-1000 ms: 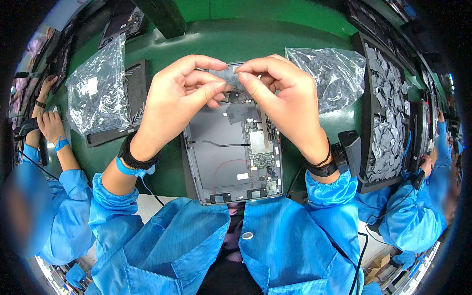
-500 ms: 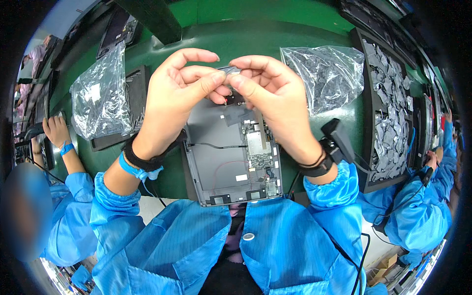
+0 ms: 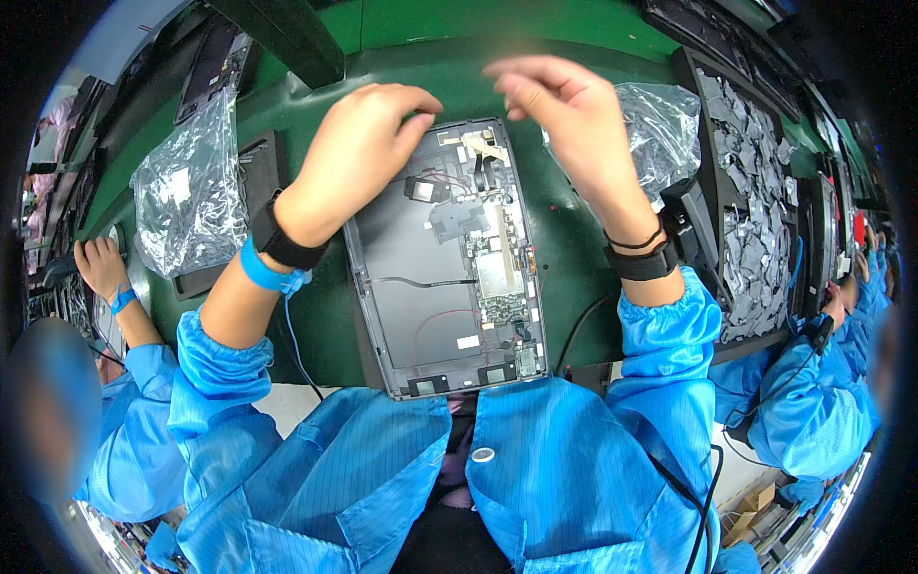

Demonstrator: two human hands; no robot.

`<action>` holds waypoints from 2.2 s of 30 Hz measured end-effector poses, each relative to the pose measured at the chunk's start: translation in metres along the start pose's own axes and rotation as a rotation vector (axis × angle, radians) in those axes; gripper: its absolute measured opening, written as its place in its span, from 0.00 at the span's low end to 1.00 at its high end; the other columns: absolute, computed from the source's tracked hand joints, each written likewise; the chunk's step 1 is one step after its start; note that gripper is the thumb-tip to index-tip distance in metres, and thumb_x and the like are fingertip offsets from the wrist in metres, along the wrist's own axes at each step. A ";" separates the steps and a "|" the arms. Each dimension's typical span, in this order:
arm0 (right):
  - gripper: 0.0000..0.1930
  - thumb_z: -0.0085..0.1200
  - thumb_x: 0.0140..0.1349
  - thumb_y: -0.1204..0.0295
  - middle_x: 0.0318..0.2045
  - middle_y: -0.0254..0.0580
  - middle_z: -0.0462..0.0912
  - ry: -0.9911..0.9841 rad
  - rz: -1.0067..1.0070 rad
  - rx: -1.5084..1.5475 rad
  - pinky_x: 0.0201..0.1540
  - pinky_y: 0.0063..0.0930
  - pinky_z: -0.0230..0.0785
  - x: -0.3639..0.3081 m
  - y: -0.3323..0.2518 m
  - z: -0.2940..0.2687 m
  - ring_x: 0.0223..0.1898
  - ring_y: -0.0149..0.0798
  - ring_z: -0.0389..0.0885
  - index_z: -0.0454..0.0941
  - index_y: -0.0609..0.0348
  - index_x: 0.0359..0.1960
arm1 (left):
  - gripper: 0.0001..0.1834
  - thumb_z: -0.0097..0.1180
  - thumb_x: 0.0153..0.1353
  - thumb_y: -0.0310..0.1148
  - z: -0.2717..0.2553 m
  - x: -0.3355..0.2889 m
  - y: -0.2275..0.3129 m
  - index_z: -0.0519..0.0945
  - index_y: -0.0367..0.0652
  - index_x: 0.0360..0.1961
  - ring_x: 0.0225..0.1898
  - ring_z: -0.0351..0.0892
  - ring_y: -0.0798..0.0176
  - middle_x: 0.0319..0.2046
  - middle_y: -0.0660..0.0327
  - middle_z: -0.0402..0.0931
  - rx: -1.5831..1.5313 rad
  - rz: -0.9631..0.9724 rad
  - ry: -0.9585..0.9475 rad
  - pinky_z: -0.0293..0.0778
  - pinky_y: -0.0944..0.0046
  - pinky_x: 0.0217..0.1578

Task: Manually assembling the internal components and cables of an electronic tablet on a production line.

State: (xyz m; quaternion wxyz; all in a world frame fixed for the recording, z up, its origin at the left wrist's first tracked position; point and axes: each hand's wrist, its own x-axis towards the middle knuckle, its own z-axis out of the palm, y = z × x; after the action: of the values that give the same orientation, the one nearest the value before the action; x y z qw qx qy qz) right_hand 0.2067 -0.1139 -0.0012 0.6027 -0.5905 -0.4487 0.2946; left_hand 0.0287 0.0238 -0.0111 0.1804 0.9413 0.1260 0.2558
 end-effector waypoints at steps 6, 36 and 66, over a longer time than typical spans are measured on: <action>0.07 0.63 0.56 0.72 0.31 0.37 0.84 0.034 -0.172 -0.545 0.31 0.23 0.71 -0.005 0.005 0.008 0.26 0.30 0.79 0.85 0.58 0.35 | 0.09 0.56 0.57 0.29 0.010 0.004 0.001 0.83 0.37 0.35 0.36 0.80 0.45 0.32 0.49 0.81 0.022 -0.010 -0.216 0.75 0.52 0.37; 0.03 0.56 0.49 0.76 0.27 0.43 0.76 -0.377 -0.579 -1.072 0.36 0.38 0.74 0.016 0.013 0.003 0.33 0.48 0.79 0.76 0.60 0.25 | 0.08 0.57 0.57 0.34 0.019 0.009 0.001 0.82 0.41 0.28 0.31 0.80 0.50 0.28 0.56 0.80 0.119 0.084 -0.153 0.76 0.54 0.32; 0.01 0.55 0.48 0.74 0.24 0.38 0.79 -0.267 -0.634 -1.338 0.34 0.32 0.76 0.006 0.007 0.011 0.32 0.40 0.80 0.77 0.56 0.23 | 0.07 0.56 0.55 0.31 0.023 0.015 0.000 0.83 0.41 0.25 0.28 0.81 0.48 0.24 0.52 0.80 0.047 0.121 -0.156 0.78 0.53 0.32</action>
State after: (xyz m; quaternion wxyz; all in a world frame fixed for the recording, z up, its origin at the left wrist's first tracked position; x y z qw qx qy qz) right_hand 0.2005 -0.1030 -0.0081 0.1115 -0.6325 -0.7497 -0.1594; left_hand 0.0530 0.0228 -0.0232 0.1517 0.9683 0.0604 0.1893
